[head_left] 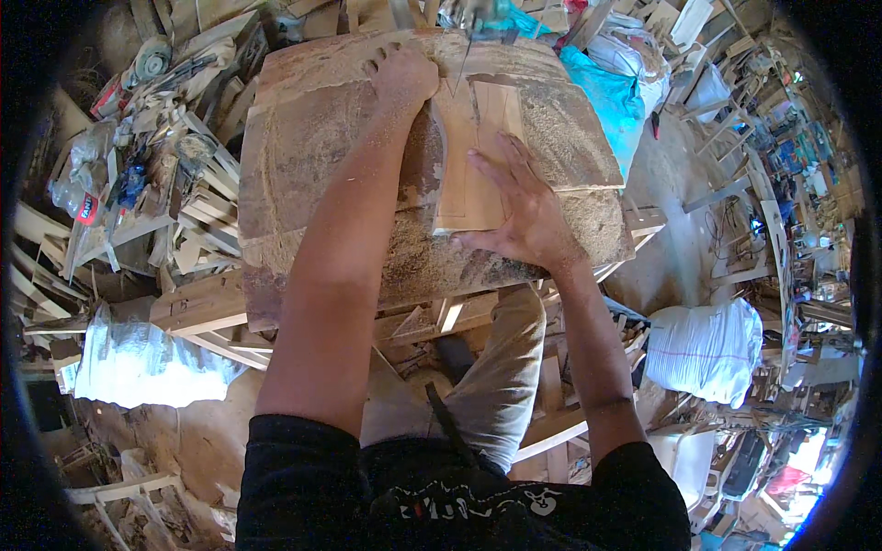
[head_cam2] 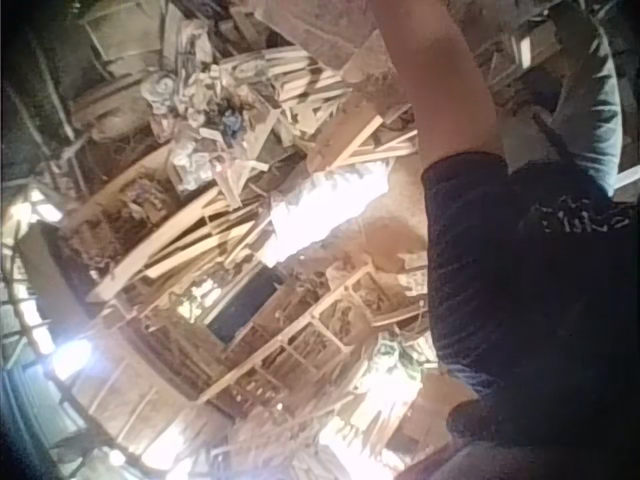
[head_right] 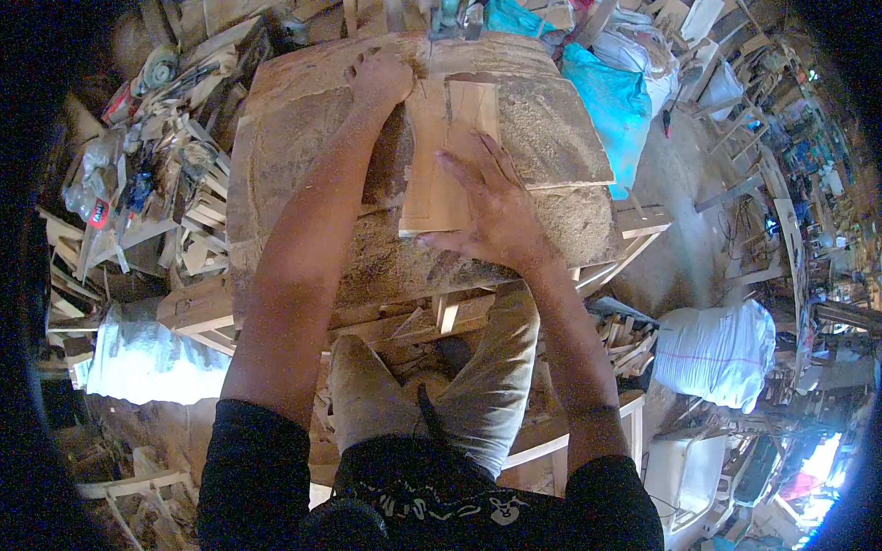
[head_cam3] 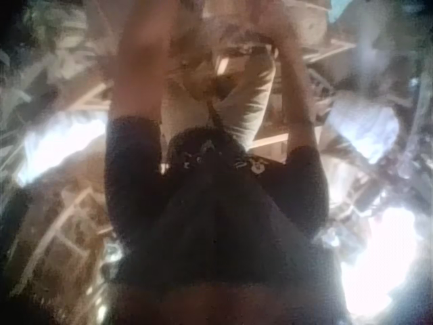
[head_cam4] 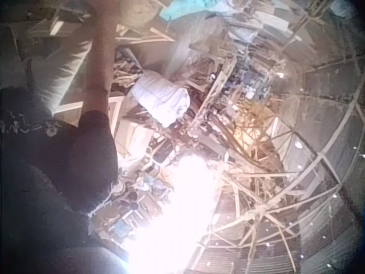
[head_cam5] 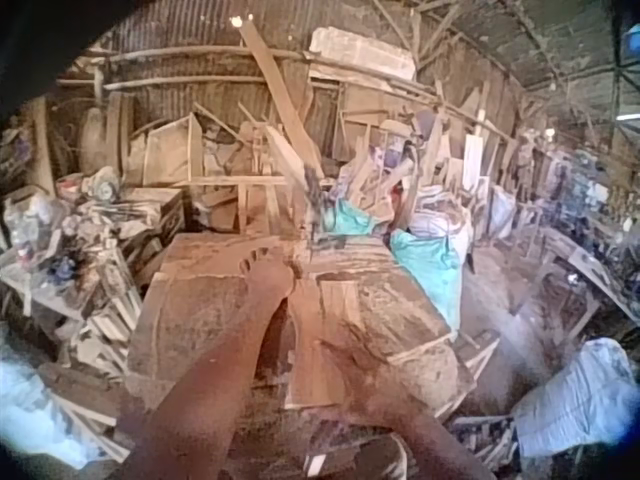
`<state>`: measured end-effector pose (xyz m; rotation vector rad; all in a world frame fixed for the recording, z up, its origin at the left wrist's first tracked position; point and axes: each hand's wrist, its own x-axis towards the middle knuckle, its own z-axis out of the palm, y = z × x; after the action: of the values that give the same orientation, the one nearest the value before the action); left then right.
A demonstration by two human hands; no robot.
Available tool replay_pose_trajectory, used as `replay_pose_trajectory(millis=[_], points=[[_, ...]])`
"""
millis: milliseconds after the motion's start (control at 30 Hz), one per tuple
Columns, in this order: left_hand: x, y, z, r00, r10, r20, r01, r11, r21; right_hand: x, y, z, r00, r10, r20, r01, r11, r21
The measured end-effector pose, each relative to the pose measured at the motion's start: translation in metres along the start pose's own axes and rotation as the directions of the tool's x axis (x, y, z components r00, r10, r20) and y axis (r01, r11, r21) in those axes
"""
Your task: The person cuts a wooden piece along a marked line using a scroll saw.
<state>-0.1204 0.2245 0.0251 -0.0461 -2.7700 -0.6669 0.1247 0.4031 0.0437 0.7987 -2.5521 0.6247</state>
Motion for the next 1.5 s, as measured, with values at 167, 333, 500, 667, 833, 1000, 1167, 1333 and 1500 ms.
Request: replay_pose_trajectory(millis=[167, 333, 500, 667, 833, 1000, 1167, 1333, 1500], points=[[0.001, 0.004, -0.002, 1.000, -0.028, 0.011, 0.028, 0.999, 0.019, 0.002, 0.000, -0.002, 1.000, 0.016, 0.009, -0.016, 1.000, -0.008], [0.003, 0.001, -0.003, 0.999, -0.019, 0.041, 0.018, 0.999, 0.032, 0.004, -0.001, -0.003, 1.000, 0.008, 0.020, -0.007, 0.999, -0.045], [0.005, 0.003, -0.004, 0.998, -0.037, 0.048, 0.035, 0.999, 0.038, 0.005, 0.000, -0.003, 1.000, 0.011, 0.024, -0.010, 0.999, -0.033], [0.006, -0.003, 0.000, 1.000, 0.004, 0.008, -0.005, 1.000, 0.029, 0.005, 0.002, -0.002, 1.000, -0.003, 0.031, 0.003, 1.000, -0.023], [0.006, -0.001, 0.000, 1.000, -0.015, 0.011, 0.015, 1.000, 0.001, 0.005, 0.004, 0.000, 0.999, 0.025, 0.023, -0.025, 1.000, -0.001], [0.009, 0.003, 0.000, 0.999, -0.024, 0.025, 0.024, 1.000, 0.014, 0.006, 0.007, 0.000, 1.000, 0.012, 0.025, -0.011, 1.000, -0.019], [0.026, -0.019, 0.003, 0.998, -0.047, 0.052, 0.043, 0.996, 0.084, 0.017, -0.005, 0.003, 0.999, 0.004, 0.033, -0.003, 1.000, -0.021], [0.019, 0.002, 0.009, 0.998, -0.053, 0.033, 0.053, 0.998, 0.025, 0.009, 0.004, 0.002, 1.000, 0.007, 0.003, -0.007, 0.998, -0.059], [0.030, 0.003, 0.031, 0.999, -0.008, 0.053, 0.008, 1.000, -0.003, 0.006, 0.010, -0.001, 1.000, 0.018, 0.000, -0.018, 0.998, -0.060]])
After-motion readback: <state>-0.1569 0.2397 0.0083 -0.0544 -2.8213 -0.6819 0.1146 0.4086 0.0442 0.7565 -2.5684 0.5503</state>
